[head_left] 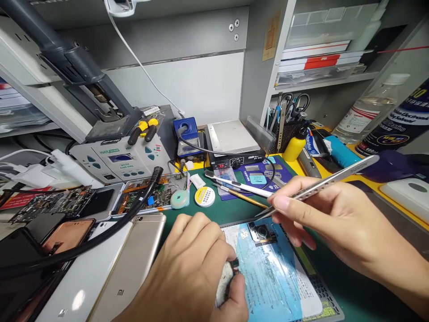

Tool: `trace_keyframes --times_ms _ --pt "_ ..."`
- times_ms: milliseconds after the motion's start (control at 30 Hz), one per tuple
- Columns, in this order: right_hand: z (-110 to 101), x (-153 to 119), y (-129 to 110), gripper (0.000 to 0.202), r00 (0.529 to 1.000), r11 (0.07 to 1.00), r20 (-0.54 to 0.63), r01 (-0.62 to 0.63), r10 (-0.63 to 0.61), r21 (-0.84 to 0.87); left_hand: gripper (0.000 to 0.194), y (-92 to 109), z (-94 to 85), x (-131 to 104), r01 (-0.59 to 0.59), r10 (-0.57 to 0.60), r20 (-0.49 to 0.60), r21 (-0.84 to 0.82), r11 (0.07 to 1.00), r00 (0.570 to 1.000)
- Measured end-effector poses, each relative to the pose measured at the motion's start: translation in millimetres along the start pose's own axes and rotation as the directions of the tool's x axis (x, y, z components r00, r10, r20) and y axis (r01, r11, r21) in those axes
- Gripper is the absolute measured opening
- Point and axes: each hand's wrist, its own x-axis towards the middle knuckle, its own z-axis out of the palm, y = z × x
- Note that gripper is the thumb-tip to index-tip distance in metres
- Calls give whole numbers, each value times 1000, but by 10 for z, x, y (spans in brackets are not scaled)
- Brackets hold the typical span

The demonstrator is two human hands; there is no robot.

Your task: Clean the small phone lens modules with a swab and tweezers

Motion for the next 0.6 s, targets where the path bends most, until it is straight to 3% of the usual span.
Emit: trace_keyframes --times_ms 100,267,367,600 --pt "50 6 -68 30 987 993 108 -119 119 -6 16 -2 -3 -15 1 -2 -29 -21 1000 1000" --pt "114 -31 -70 25 904 949 327 -309 275 58 14 -22 -39 4 4 -7 -42 -64 998 999" --pt "110 -39 -39 25 876 923 393 -358 278 144 15 -15 -94 26 34 -35 -24 -55 998 999" --pt "110 18 -48 24 872 918 435 -338 224 206 13 -4 -113 23 4 -11 -71 -91 996 997"
